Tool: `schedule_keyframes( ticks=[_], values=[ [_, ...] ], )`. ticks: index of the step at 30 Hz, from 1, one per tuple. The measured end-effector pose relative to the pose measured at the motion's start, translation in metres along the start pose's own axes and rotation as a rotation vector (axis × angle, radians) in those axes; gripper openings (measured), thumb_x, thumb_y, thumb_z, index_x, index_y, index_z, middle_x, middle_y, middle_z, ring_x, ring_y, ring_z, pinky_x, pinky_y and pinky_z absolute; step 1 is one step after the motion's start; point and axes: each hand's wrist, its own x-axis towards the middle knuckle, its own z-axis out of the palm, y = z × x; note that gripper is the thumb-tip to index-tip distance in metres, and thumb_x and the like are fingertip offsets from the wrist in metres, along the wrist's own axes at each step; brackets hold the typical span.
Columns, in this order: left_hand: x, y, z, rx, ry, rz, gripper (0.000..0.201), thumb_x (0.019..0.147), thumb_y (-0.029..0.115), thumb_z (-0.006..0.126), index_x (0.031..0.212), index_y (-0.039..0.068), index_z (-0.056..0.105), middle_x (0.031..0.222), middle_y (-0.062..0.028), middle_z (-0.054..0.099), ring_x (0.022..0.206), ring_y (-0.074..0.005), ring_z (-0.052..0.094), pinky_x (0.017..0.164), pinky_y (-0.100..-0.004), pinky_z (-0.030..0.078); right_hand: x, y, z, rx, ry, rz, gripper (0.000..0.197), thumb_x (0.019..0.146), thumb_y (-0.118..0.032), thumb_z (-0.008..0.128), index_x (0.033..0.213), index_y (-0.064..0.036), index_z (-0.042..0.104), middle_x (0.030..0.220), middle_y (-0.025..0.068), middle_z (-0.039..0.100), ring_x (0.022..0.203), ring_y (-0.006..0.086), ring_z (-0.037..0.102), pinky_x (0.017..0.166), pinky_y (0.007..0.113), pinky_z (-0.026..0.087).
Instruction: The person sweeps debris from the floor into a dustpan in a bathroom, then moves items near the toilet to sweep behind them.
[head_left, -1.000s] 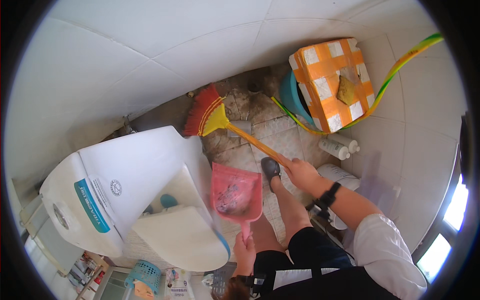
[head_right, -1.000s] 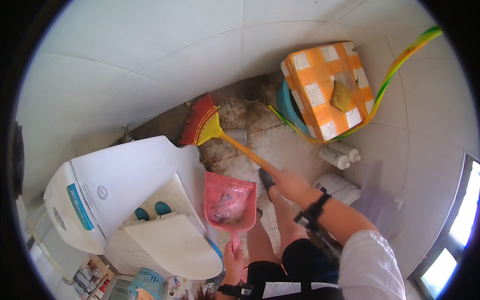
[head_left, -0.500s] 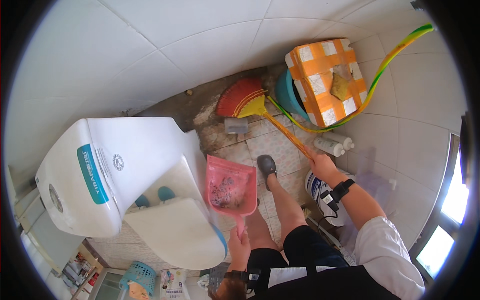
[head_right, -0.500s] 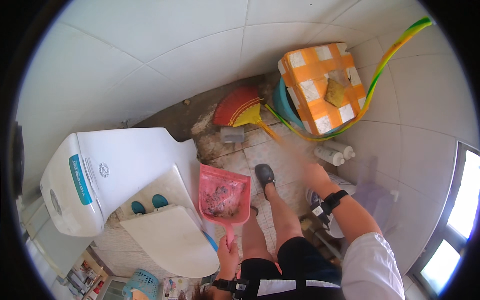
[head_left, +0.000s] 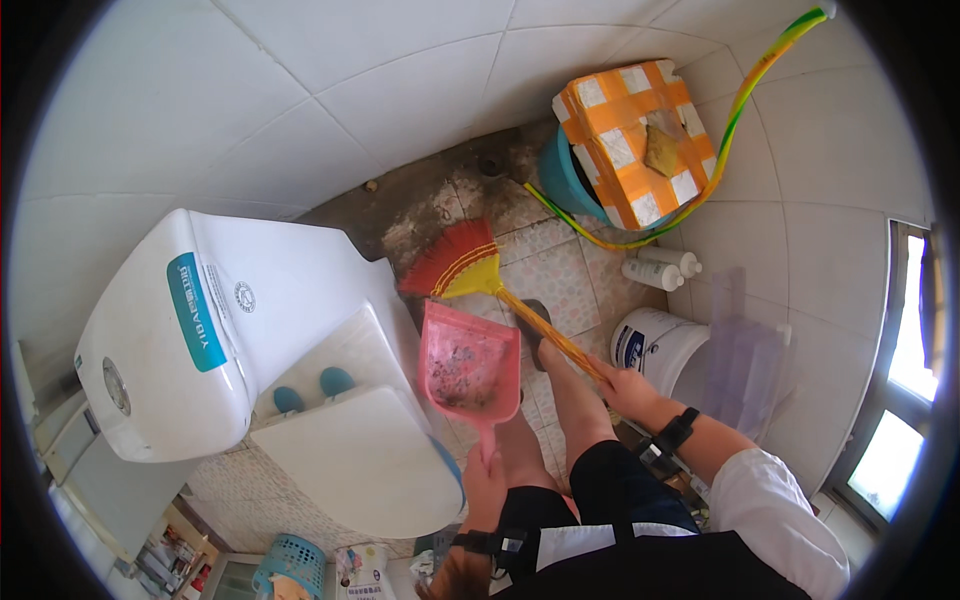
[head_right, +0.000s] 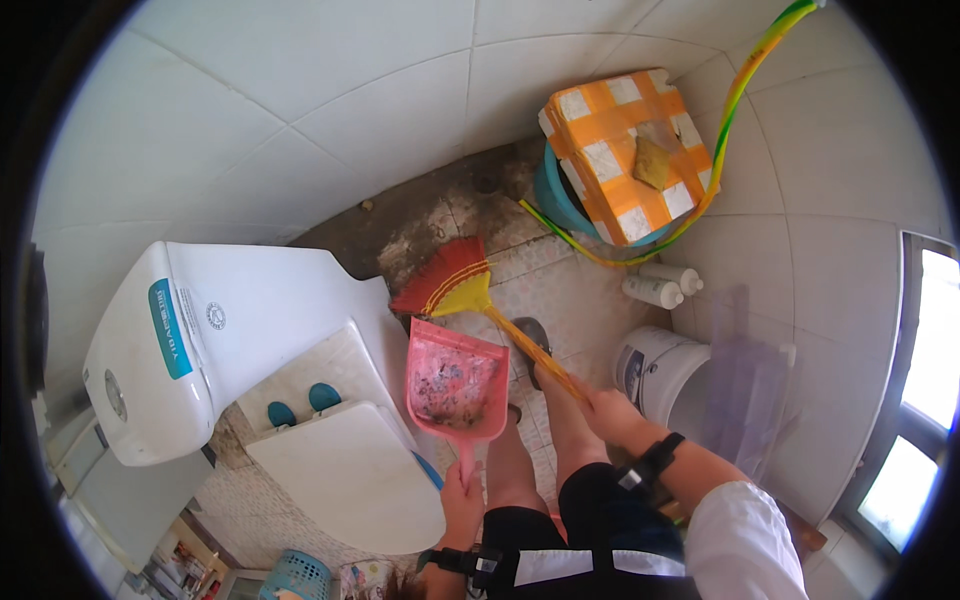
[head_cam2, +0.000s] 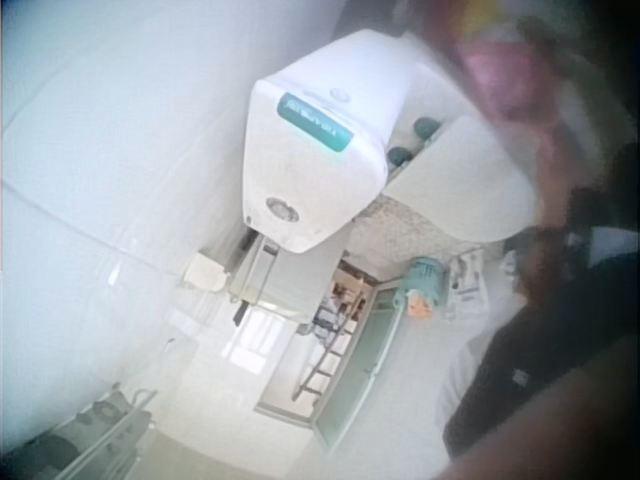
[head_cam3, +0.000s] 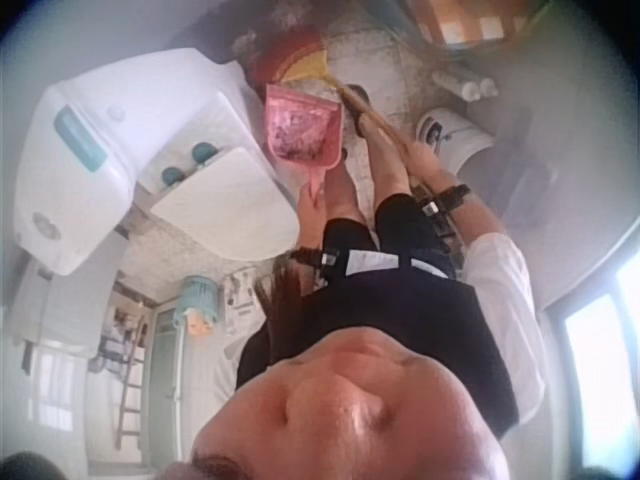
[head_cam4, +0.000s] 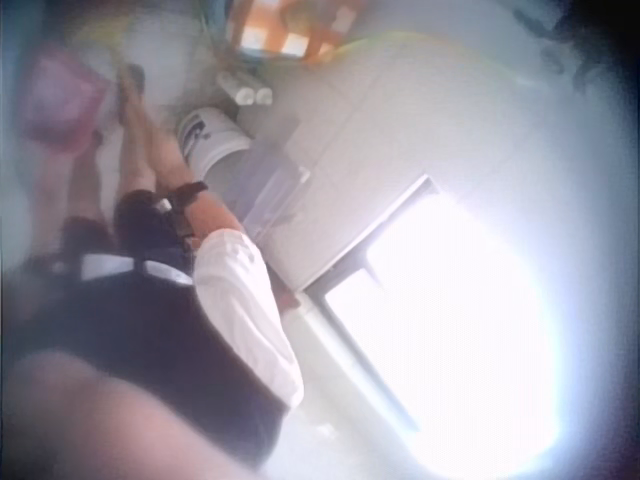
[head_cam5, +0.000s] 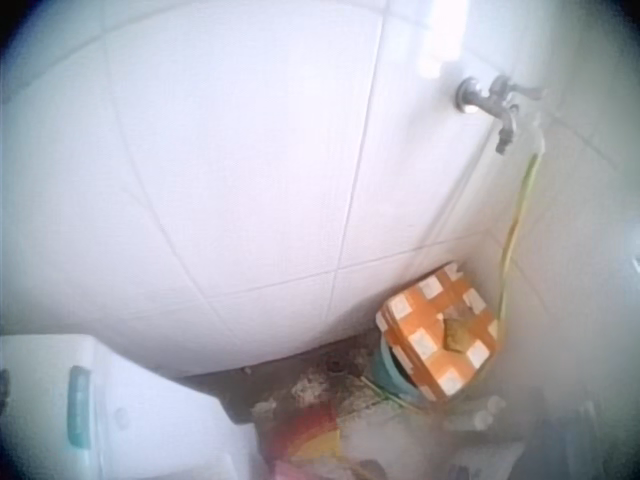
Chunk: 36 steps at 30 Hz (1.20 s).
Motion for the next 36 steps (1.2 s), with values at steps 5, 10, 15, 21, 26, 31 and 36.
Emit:
schedule_keyframes(
  ticks=[5, 10, 15, 21, 26, 31, 36],
  values=[
    [0.006, -0.010, -0.004, 0.035, -0.050, -0.022, 0.027, 0.086, 0.018, 0.052, 0.108, 0.003, 0.054, 0.093, -0.0206, 0.062, 0.090, -0.0391, 0.059, 0.076, -0.0425, 0.046, -0.031, -0.008, -0.005, 0.045, -0.064, 0.100, 0.048, 0.086, -0.019, 0.046, 0.133, -0.0139, 0.039, 0.079, 0.0280, 0.059, 0.076, 0.0421, 0.059, 0.071, 0.047, 0.046],
    [0.015, -0.025, 0.006, -0.015, -0.061, -0.004, 0.024, 0.086, 0.018, 0.052, 0.105, 0.004, 0.054, 0.092, -0.0197, 0.063, 0.090, -0.0384, 0.059, 0.075, -0.0429, 0.046, -0.023, -0.004, -0.016, 0.061, 0.034, -0.002, 0.051, 0.087, -0.020, 0.048, 0.136, -0.0160, 0.035, 0.081, 0.0261, 0.060, 0.078, 0.0423, 0.058, 0.072, 0.045, 0.046],
    [0.021, -0.045, 0.027, -0.015, -0.002, -0.031, 0.022, 0.085, 0.012, 0.055, 0.104, 0.003, 0.056, 0.088, -0.0150, 0.064, 0.081, -0.0280, 0.063, 0.072, -0.0346, 0.047, 0.036, -0.003, -0.008, 0.089, 0.046, -0.165, 0.052, 0.086, -0.017, 0.051, 0.135, -0.0131, 0.037, 0.078, 0.0241, 0.059, 0.073, 0.0385, 0.060, 0.066, 0.041, 0.048],
    [0.029, -0.034, 0.045, -0.014, -0.056, -0.183, 0.024, 0.086, 0.018, 0.053, 0.105, 0.004, 0.056, 0.092, -0.0204, 0.063, 0.087, -0.0384, 0.059, 0.074, -0.0425, 0.047, 0.092, 0.004, -0.010, 0.087, 0.031, -0.227, 0.050, 0.086, -0.016, 0.051, 0.135, -0.0152, 0.039, 0.079, 0.0229, 0.060, 0.072, 0.0389, 0.060, 0.066, 0.041, 0.048],
    [0.028, -0.035, 0.056, 0.005, -0.033, -0.207, 0.024, 0.086, 0.019, 0.054, 0.105, 0.003, 0.056, 0.091, -0.0196, 0.063, 0.086, -0.0364, 0.061, 0.073, -0.0409, 0.047, 0.105, 0.035, -0.021, 0.003, 0.159, -0.303, 0.049, 0.086, -0.016, 0.052, 0.133, -0.0156, 0.041, 0.080, 0.0227, 0.061, 0.073, 0.0398, 0.059, 0.067, 0.043, 0.048],
    [0.029, -0.035, 0.067, -0.092, -0.040, -0.246, 0.025, 0.087, 0.018, 0.053, 0.105, 0.001, 0.055, 0.091, -0.0169, 0.065, 0.085, -0.0323, 0.062, 0.073, -0.0380, 0.047, 0.120, 0.052, -0.046, -0.089, 0.172, -0.248, 0.050, 0.084, -0.014, 0.053, 0.132, -0.0170, 0.042, 0.081, 0.0236, 0.061, 0.076, 0.0407, 0.059, 0.069, 0.046, 0.048],
    [0.028, -0.033, 0.072, -0.100, -0.022, -0.231, 0.024, 0.087, 0.018, 0.052, 0.104, 0.001, 0.056, 0.090, -0.0167, 0.065, 0.084, -0.0320, 0.062, 0.073, -0.0368, 0.047, 0.084, 0.061, -0.039, -0.079, 0.177, -0.358, 0.050, 0.083, -0.014, 0.054, 0.131, -0.0152, 0.043, 0.081, 0.0239, 0.061, 0.075, 0.0404, 0.059, 0.068, 0.046, 0.048]
  ],
)
